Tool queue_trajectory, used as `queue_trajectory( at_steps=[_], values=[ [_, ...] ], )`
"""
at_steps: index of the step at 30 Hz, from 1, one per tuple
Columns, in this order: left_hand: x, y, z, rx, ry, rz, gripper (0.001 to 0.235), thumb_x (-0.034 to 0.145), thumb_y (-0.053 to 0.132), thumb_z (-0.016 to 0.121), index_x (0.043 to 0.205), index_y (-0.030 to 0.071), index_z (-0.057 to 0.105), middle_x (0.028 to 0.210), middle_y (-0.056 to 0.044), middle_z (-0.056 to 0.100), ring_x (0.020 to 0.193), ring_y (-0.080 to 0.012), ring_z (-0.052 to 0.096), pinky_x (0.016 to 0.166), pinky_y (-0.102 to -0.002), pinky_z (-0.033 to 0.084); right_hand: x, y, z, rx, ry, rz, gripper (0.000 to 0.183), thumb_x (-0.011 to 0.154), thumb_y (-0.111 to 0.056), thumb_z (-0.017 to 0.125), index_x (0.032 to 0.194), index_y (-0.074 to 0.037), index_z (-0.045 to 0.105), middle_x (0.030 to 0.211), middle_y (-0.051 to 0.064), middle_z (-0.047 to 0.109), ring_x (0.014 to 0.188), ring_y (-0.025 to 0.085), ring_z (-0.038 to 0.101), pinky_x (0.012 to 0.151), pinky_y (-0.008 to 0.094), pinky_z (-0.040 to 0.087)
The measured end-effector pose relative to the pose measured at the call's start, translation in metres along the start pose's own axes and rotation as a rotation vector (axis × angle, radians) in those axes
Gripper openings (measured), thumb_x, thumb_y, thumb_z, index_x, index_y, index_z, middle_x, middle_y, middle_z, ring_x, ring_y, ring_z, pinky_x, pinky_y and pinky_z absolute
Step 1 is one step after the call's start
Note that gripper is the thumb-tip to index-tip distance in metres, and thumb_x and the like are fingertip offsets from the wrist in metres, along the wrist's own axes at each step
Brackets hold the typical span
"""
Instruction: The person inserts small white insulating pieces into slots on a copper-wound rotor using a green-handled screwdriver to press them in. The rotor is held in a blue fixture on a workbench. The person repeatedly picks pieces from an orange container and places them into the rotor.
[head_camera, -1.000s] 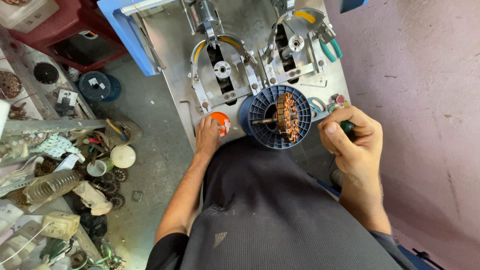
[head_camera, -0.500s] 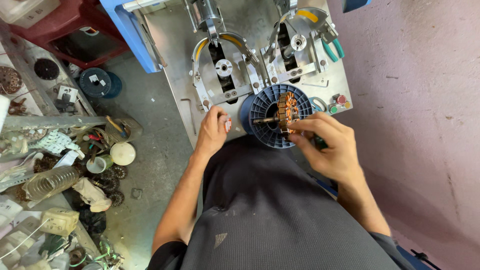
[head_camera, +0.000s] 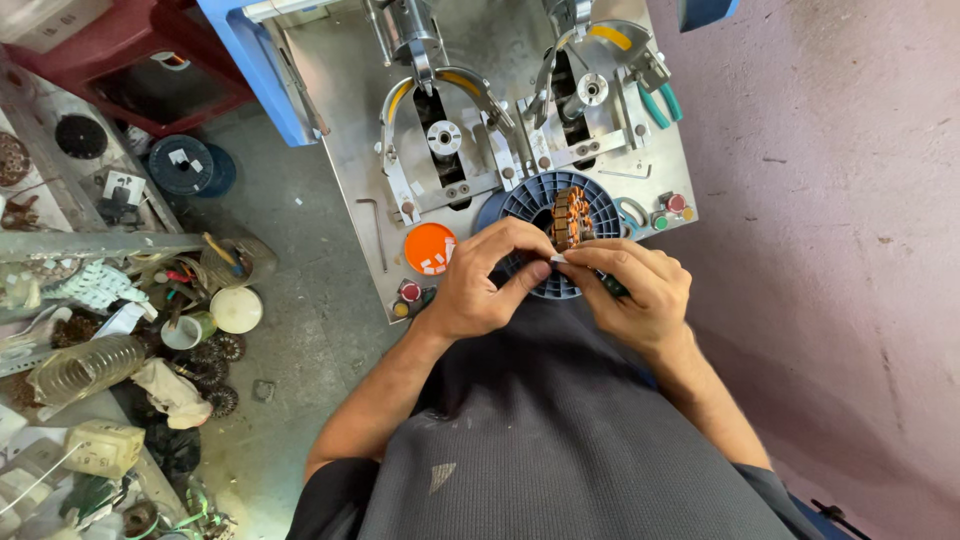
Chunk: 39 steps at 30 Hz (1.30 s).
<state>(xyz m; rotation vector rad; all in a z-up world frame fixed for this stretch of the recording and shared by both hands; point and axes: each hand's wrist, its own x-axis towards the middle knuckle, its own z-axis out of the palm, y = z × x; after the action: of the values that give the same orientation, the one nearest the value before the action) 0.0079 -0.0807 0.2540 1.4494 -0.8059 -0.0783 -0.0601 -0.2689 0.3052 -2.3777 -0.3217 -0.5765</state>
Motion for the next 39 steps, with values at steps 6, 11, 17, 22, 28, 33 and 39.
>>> queue_trajectory(
  at_steps=[6,11,17,22,28,33,39],
  values=[
    [-0.002,-0.003,0.008,0.034,0.061,0.041,0.016,0.097,-0.001,0.071,0.109,0.004,0.063,0.108,-0.010,0.068,0.099,-0.0240,0.070,0.088,-0.033,0.058,-0.003,-0.003,-0.001,0.035,-0.039,0.057,0.018,0.086,0.000,0.083,0.100,-0.004,0.074,0.097,0.008,0.076,0.080,0.017,0.076,0.068,0.026,0.059],
    [-0.005,-0.007,0.010,0.003,0.032,0.037,0.015,0.097,-0.004,0.068,0.107,0.005,0.062,0.108,-0.008,0.065,0.095,-0.0232,0.066,0.084,-0.032,0.056,-0.001,-0.003,0.000,0.052,-0.076,0.041,0.017,0.087,0.004,0.080,0.101,-0.004,0.072,0.105,0.009,0.073,0.090,0.020,0.075,0.076,0.030,0.061],
    [-0.006,-0.011,0.011,0.039,-0.002,0.082,0.016,0.094,-0.007,0.067,0.104,0.005,0.060,0.103,-0.007,0.062,0.091,-0.0236,0.063,0.081,-0.033,0.054,-0.006,0.000,0.006,0.089,-0.094,0.096,0.021,0.086,0.010,0.074,0.100,-0.003,0.067,0.100,0.010,0.071,0.085,0.022,0.073,0.072,0.031,0.059],
    [-0.006,-0.012,0.019,-0.027,0.007,0.064,0.016,0.093,-0.008,0.065,0.100,0.005,0.058,0.095,-0.006,0.062,0.087,-0.0236,0.063,0.079,-0.033,0.053,-0.015,0.001,0.013,0.163,-0.090,0.164,0.019,0.089,0.012,0.070,0.100,-0.002,0.063,0.095,0.010,0.069,0.082,0.021,0.071,0.071,0.030,0.057],
    [-0.004,-0.007,0.018,-0.129,0.056,-0.098,0.012,0.096,-0.001,0.070,0.105,0.003,0.063,0.098,-0.007,0.067,0.089,-0.0208,0.070,0.083,-0.032,0.056,-0.017,0.001,0.007,0.245,-0.062,0.469,0.019,0.090,0.003,0.074,0.105,-0.001,0.064,0.090,0.007,0.074,0.076,0.015,0.072,0.066,0.026,0.055],
    [0.000,-0.007,0.009,-0.145,0.026,-0.020,0.015,0.096,0.000,0.073,0.108,0.004,0.064,0.105,-0.009,0.069,0.099,-0.0227,0.071,0.091,-0.032,0.058,-0.011,0.001,0.000,0.236,-0.085,0.332,0.016,0.087,0.004,0.076,0.101,-0.001,0.069,0.096,0.008,0.075,0.082,0.016,0.071,0.073,0.026,0.054],
    [-0.004,-0.010,0.011,-0.034,0.061,0.006,0.021,0.092,-0.002,0.077,0.109,0.005,0.066,0.106,-0.009,0.071,0.098,-0.0233,0.073,0.088,-0.032,0.061,-0.005,0.000,0.000,0.233,-0.066,0.260,0.019,0.085,0.004,0.078,0.101,-0.002,0.069,0.099,0.008,0.073,0.087,0.016,0.071,0.074,0.026,0.054]
  ],
)
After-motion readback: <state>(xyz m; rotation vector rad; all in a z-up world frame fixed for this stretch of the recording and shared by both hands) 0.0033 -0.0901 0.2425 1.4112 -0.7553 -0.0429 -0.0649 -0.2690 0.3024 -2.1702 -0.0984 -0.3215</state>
